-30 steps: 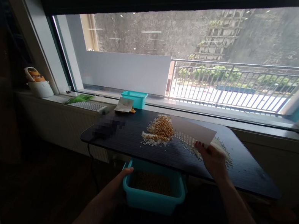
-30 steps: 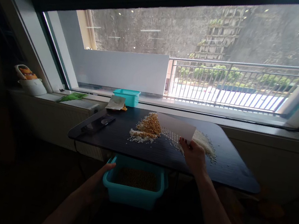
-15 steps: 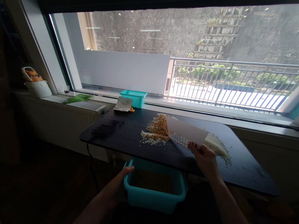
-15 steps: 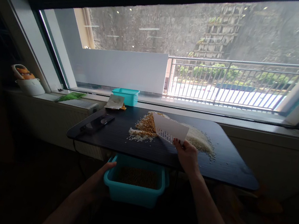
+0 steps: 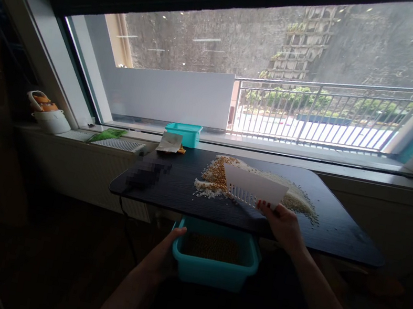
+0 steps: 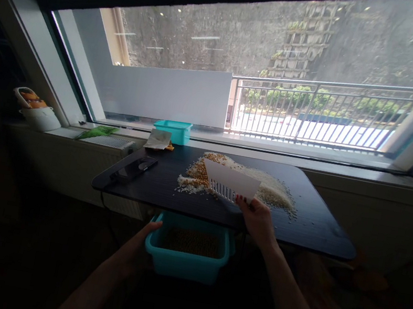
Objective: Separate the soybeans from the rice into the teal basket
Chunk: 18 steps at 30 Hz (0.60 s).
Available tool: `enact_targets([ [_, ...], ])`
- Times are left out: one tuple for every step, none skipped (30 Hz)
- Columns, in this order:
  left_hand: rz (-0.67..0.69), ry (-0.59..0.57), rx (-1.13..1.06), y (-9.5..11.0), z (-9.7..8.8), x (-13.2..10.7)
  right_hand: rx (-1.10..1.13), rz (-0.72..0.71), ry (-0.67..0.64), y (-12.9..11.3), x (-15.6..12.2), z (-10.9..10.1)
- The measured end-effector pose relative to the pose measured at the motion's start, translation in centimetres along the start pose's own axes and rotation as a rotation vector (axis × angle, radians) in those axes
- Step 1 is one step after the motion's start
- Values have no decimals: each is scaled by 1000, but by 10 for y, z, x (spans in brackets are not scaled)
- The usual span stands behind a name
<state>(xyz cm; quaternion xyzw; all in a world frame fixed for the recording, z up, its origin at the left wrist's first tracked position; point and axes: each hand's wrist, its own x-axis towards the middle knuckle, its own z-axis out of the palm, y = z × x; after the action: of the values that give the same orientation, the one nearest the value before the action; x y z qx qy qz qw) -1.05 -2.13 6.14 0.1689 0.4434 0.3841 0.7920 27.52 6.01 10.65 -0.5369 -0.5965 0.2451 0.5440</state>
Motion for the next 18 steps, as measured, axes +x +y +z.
enact_targets([
  [-3, 1, 3, 0, 0, 0, 14, -2, 6, -2, -1, -1],
  [-5, -3, 7, 0, 0, -1, 28, -3, 14, -3, -2, -4],
  [-8, -11, 9, 0, 0, -1, 38, -1, 24, -5, -4, -7],
  [-9, -19, 12, 0, 1, -2, 41, 5, 35, -6, -6, -11],
  [-6, -23, 14, 0, 1, -2, 33, 17, 48, -6, -10, -16],
  [-2, -22, 15, 0, 2, -3, 19, 36, 60, -6, -13, -22],
  [3, -18, 17, 0, 3, -4, 6, 58, 70, -6, -18, -28],
  [9, -10, 19, 0, 4, -5, 0, 78, 84, -6, -24, -33],
  [13, -1, 22, 0, 6, -5, 1, 94, 100, -5, -30, -39],
  [17, 6, 24, 0, 7, -6, 5, 106, 115, -5, -36, -43],
  [17, 7, 24, 0, 8, -6, 9, 115, 128, -5, -44, -47],
  [15, 5, 20, -1, 8, -6, 7, 122, 140, -5, -51, -50],
  [15, -1, 14, -1, 9, -6, -2, 130, 146, -6, -58, -52],
  [15, -9, 8, -1, 9, -6, -14, 141, 139, -7, -65, -53],
  [14, -21, 2, -1, 9, -6, -25, 153, 117, -9, -71, -53],
  [13, -30, 0, -1, 8, -6, -29, 164, 91, -11, -75, -53],
  [11, -35, 0, -1, 8, -5, -25, 171, 70, -13, -78, -52],
  [10, -31, 3, -1, 8, -5, -13, 171, 61, -16, -79, -51],
])
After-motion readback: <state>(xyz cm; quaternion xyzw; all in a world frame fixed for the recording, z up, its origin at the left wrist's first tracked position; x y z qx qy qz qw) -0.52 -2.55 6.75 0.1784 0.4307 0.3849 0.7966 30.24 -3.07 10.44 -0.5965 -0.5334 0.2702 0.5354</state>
